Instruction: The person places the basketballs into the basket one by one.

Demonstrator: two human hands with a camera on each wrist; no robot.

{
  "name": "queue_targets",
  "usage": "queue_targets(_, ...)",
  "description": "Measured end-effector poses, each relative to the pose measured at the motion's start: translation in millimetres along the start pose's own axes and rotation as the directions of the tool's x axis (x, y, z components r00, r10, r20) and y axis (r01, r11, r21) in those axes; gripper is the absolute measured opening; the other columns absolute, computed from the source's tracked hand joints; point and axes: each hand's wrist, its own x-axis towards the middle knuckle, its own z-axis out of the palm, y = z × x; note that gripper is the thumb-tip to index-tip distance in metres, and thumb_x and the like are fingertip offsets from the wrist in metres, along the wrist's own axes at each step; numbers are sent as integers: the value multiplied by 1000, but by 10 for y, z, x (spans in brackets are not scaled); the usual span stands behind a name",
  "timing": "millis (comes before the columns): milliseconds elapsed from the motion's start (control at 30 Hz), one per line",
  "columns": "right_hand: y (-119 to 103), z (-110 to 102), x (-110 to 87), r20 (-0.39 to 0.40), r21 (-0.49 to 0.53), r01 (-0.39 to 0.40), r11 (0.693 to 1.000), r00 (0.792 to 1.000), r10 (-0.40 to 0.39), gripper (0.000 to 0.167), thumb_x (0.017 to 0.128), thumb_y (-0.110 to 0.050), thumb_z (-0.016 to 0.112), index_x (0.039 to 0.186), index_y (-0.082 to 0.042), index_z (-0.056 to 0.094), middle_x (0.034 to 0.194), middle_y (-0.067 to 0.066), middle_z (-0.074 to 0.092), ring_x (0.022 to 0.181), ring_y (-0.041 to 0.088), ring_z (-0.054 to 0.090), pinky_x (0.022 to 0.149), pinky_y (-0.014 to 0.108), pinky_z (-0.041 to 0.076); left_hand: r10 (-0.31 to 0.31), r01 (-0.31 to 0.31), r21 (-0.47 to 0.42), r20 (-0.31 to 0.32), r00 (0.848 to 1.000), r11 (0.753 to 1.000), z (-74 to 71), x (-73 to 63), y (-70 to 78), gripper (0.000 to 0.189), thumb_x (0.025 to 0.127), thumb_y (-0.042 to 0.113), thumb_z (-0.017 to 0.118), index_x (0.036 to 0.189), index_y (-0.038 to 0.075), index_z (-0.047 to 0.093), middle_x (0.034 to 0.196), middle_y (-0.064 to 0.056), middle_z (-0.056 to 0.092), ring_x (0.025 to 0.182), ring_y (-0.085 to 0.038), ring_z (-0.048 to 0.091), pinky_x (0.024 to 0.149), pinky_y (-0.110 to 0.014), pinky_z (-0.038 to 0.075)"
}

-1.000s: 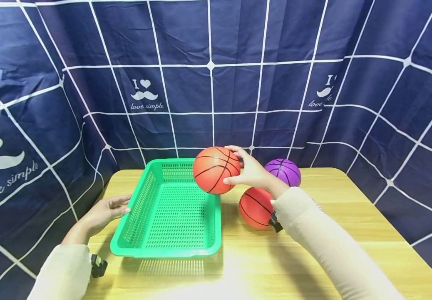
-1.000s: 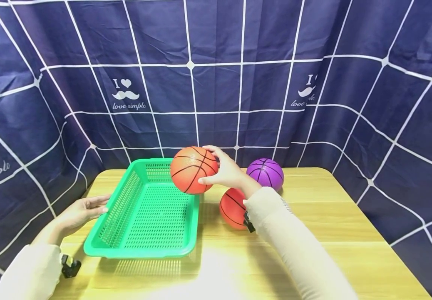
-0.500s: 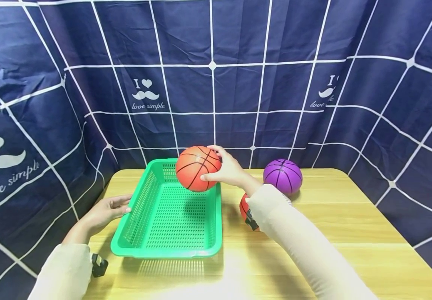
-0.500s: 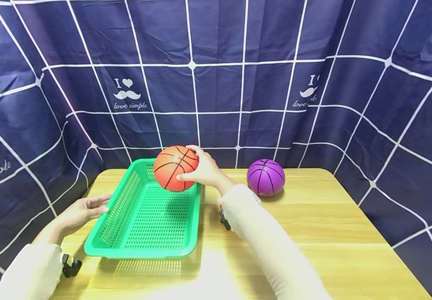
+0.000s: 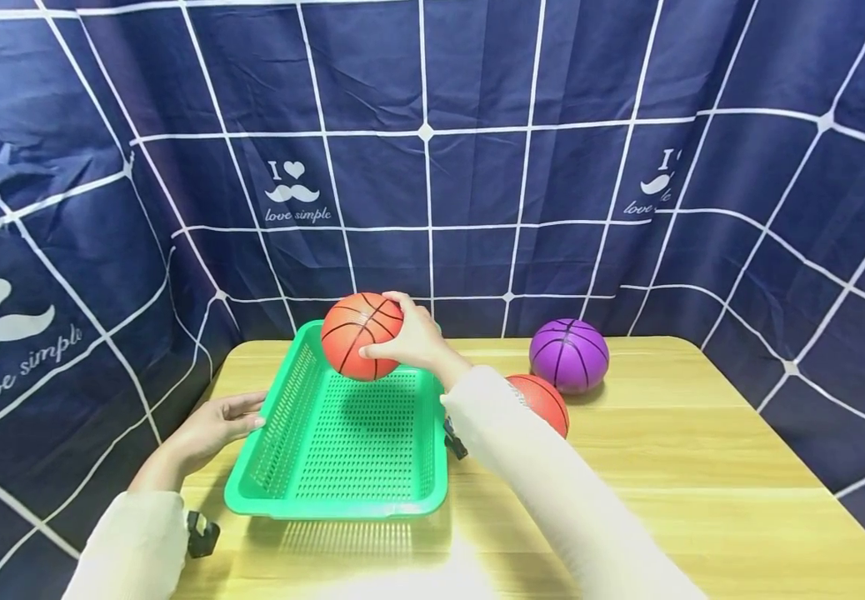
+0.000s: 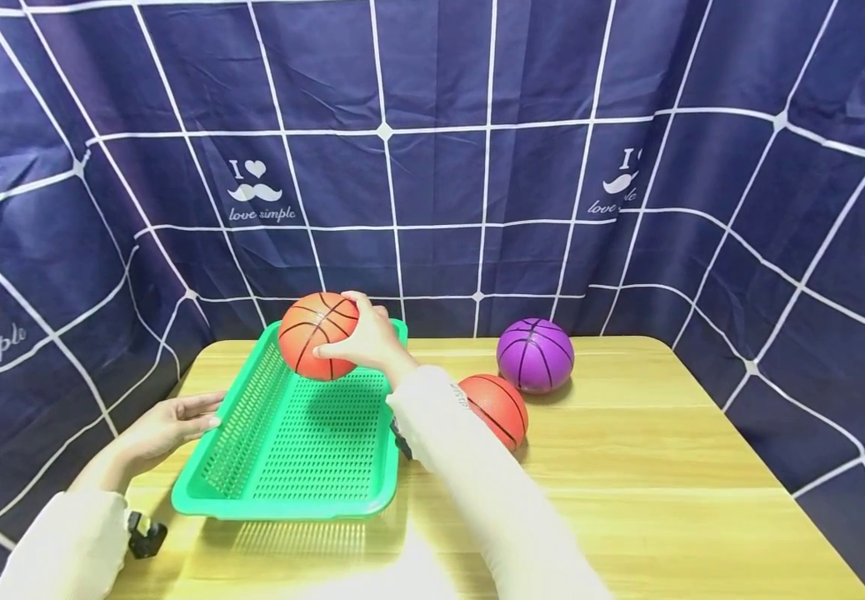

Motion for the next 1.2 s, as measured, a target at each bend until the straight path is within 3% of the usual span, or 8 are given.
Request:
queue_targets(333, -66, 214, 49, -20, 19, -45, 999, 999, 46, 85, 67, -31, 86, 138, -22, 40, 122, 14, 45, 108, 27, 48, 80, 39, 53, -9, 9, -5, 8, 1000, 1000, 6, -8, 13, 60, 96, 14, 58, 143, -12, 30, 141, -33, 36, 130, -44, 33, 102, -45, 37)
queue_targets(733, -48, 461, 30, -34, 32, -81, 996, 996, 82, 84, 66, -32, 86, 137, -23, 42, 124, 16, 45, 107, 30, 49, 81, 41, 52, 5, -5, -4, -13, 1000, 1000, 10, -5, -14, 59, 95, 12, 58, 141, -14, 31, 137, -34, 40, 126, -43, 39, 97, -32, 43)
queue_targets(1200, 120, 681, -22, -12, 18, -114, 993, 993, 115, 83, 65, -34, 87, 135, -19, 44, 119, 16, 45, 104, 31, 51, 80, 44, 52, 12, -12, -20, -4, 1000, 1000, 24, -16, -17, 58, 96, 12, 57, 142, -13, 31, 140, -34, 37, 129, -43, 34, 101, -40, 40)
